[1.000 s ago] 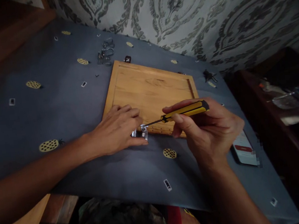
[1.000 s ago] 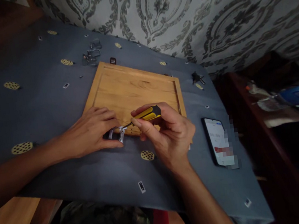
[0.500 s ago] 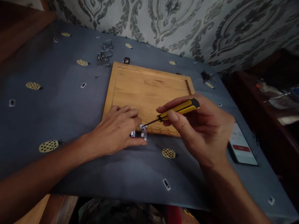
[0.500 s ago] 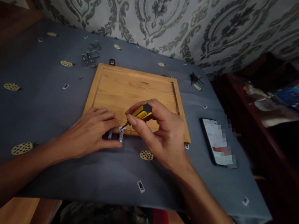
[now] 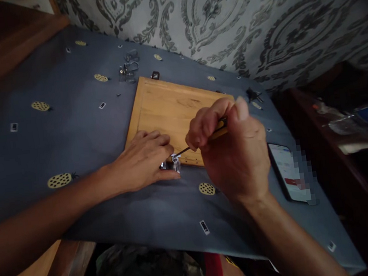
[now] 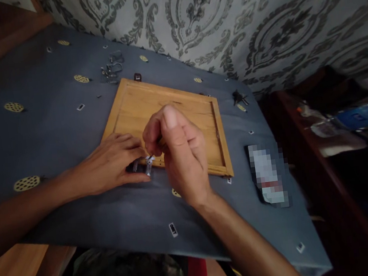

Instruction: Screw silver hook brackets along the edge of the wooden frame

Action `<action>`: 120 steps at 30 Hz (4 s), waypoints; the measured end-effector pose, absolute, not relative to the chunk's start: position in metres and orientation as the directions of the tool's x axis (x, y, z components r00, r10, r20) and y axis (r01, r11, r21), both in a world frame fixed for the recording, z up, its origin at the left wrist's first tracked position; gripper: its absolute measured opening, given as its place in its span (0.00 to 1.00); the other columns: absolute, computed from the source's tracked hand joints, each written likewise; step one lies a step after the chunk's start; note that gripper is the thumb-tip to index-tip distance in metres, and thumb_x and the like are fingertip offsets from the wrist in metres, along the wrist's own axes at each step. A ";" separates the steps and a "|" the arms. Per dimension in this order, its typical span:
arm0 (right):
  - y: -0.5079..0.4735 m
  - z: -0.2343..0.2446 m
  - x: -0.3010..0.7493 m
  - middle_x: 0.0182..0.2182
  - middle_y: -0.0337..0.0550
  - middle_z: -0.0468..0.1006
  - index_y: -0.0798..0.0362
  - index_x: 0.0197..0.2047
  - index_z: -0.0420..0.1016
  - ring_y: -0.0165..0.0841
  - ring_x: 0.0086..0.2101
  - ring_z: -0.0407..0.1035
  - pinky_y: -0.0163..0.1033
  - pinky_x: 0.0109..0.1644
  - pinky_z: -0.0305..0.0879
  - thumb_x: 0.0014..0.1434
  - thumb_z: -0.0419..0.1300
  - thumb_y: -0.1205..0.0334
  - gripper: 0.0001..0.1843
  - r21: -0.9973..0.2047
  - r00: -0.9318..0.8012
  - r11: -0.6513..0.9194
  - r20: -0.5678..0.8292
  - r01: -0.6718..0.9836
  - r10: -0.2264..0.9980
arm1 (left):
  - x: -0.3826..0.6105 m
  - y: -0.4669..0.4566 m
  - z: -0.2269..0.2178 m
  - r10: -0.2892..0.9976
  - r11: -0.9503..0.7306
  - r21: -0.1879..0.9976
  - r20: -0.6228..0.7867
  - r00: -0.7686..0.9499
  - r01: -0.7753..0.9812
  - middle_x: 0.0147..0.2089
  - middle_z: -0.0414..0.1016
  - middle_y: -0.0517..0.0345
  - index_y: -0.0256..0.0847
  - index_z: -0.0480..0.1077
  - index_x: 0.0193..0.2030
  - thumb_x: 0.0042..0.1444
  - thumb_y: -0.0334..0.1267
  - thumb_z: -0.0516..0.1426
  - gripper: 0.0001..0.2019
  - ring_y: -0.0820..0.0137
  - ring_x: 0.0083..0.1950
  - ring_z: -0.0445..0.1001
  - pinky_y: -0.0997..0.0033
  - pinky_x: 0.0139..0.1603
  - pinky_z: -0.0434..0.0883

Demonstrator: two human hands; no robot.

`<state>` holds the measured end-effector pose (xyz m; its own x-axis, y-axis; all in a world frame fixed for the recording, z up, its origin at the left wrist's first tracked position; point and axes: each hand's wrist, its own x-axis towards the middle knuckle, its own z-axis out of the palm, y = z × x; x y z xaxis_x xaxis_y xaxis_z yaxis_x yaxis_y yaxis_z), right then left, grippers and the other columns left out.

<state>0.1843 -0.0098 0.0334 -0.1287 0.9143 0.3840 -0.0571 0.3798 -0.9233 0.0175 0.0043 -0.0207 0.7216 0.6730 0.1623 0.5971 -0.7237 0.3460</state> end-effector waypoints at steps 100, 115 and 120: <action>-0.005 0.030 0.171 0.14 0.28 0.47 0.50 0.17 0.50 0.22 0.14 0.38 0.35 0.17 0.40 0.68 0.62 0.49 0.34 -0.862 -0.186 0.411 0.475 -0.298 0.860 | 0.016 0.005 -0.023 0.667 -0.729 0.339 0.161 0.727 0.594 0.50 0.76 0.51 0.41 0.77 0.49 0.66 0.56 0.60 0.19 0.57 0.54 0.72 0.56 0.55 0.64; -0.011 0.026 0.155 0.14 0.28 0.45 0.48 0.18 0.50 0.23 0.15 0.41 0.35 0.17 0.41 0.68 0.60 0.41 0.35 -0.825 0.221 0.532 0.491 -0.190 0.842 | 0.019 0.004 -0.019 0.687 -0.714 0.314 0.144 0.712 0.626 0.42 0.75 0.53 0.38 0.77 0.42 0.65 0.56 0.61 0.20 0.61 0.46 0.71 0.60 0.49 0.63; -0.015 0.024 0.151 0.15 0.29 0.47 0.49 0.19 0.51 0.24 0.15 0.44 0.36 0.18 0.42 0.68 0.59 0.40 0.34 -0.826 0.285 0.545 0.493 -0.143 0.822 | 0.020 0.004 -0.017 0.695 -0.705 0.315 0.130 0.707 0.636 0.42 0.75 0.53 0.38 0.77 0.41 0.64 0.56 0.63 0.20 0.60 0.46 0.71 0.59 0.49 0.63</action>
<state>0.1514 -0.0153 0.0239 0.2848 0.8222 0.4928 -0.1432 0.5449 -0.8262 0.0196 0.0037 -0.0174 0.7068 0.6954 0.1299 0.6356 -0.7049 0.3149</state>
